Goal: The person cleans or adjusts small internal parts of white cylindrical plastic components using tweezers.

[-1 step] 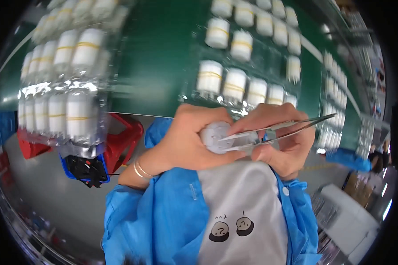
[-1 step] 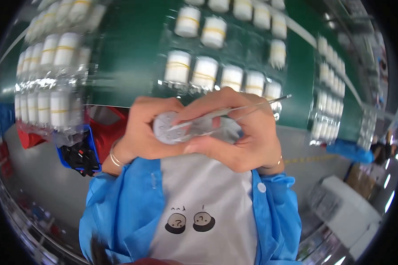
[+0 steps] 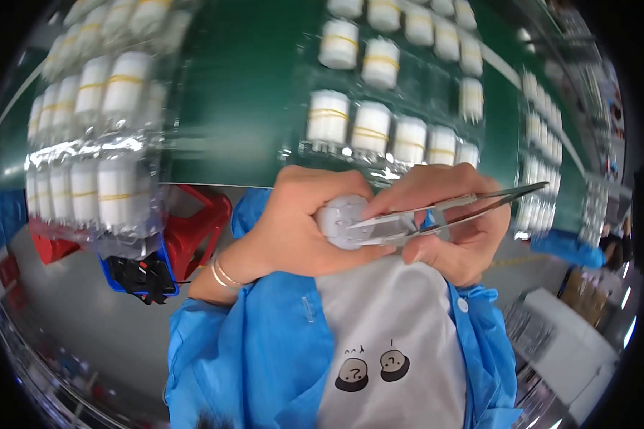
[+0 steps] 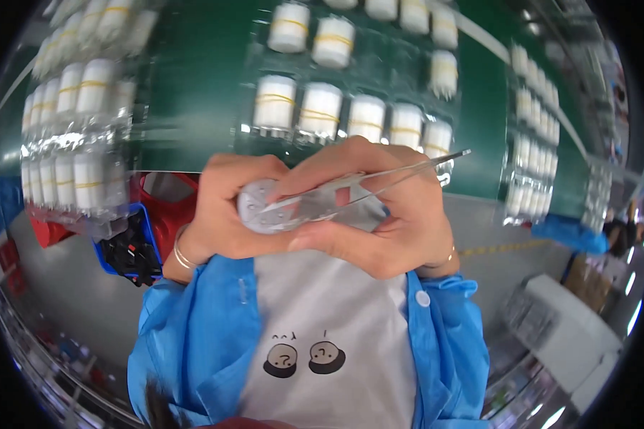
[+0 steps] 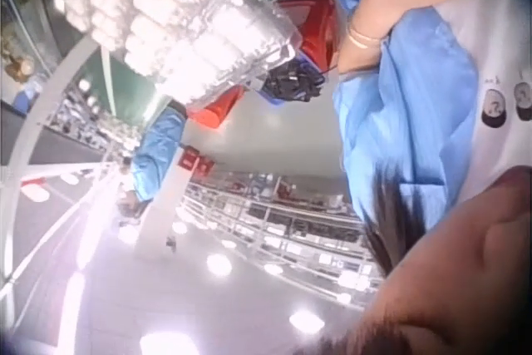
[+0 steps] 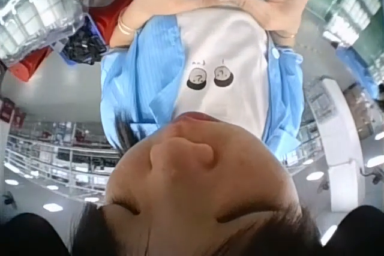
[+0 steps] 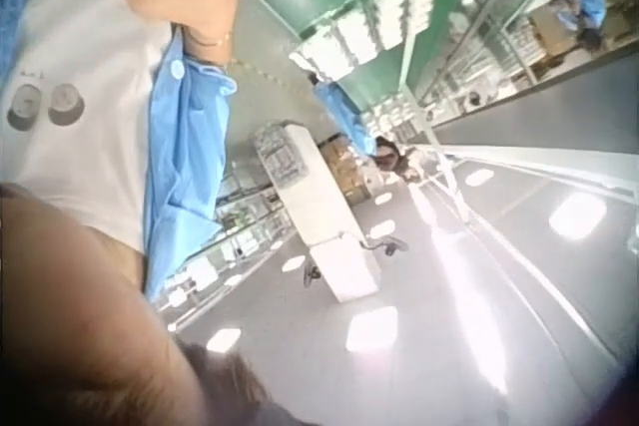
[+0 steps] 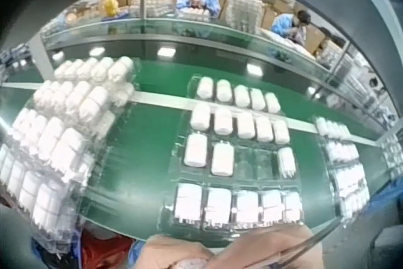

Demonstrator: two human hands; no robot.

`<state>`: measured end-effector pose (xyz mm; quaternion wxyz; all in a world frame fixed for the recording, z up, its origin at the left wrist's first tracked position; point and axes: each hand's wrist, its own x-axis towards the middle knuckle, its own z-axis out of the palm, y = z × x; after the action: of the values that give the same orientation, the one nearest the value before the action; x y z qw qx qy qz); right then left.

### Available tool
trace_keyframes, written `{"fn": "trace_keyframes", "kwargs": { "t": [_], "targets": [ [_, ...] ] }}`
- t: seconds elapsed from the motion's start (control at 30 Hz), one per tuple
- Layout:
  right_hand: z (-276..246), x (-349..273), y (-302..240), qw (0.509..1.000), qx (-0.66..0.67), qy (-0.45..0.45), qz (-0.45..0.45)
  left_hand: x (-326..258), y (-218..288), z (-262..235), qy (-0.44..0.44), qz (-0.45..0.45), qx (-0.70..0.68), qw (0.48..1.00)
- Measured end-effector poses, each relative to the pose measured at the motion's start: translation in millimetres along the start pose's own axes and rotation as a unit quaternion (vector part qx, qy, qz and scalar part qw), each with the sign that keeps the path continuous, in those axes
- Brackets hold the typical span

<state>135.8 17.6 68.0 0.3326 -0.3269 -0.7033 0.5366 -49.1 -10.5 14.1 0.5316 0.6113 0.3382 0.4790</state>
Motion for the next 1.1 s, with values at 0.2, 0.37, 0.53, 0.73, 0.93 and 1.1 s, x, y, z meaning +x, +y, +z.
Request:
{"fn": "trace_keyframes", "kwargs": {
  "t": [0.2, 0.37, 0.53, 0.73, 0.93, 1.1],
  "targets": [
    [-25.8, -20.8, 15.0, 0.986, 0.034, -0.016, -0.161, 15.5, -0.6, 24.3, -0.046, 0.003, 0.024, 0.999],
    [-29.5, -39.3, 16.4, 0.976, 0.156, 0.042, -0.147, 22.8, 2.7, 50.8, 0.023, 0.047, 0.143, 0.988],
    [-20.2, -44.4, 20.0, 0.969, 0.147, 0.126, -0.153, 33.1, -1.7, 54.8, 0.019, 0.059, 0.131, 0.99],
    [-32.0, -39.8, 29.2, 0.967, 0.148, 0.075, -0.195, 36.5, -3.4, 49.7, -0.035, 0.079, 0.172, 0.981],
    [-30.9, -41.8, 33.7, 0.963, 0.169, 0.098, -0.186, 39.7, -5.0, 54.5, -0.022, 0.096, 0.204, 0.974],
    [-32.3, -46.3, 35.5, 0.968, 0.176, 0.101, -0.146, 41.5, -9.4, 58.5, 0.024, 0.119, 0.185, 0.975]
  ]
}}
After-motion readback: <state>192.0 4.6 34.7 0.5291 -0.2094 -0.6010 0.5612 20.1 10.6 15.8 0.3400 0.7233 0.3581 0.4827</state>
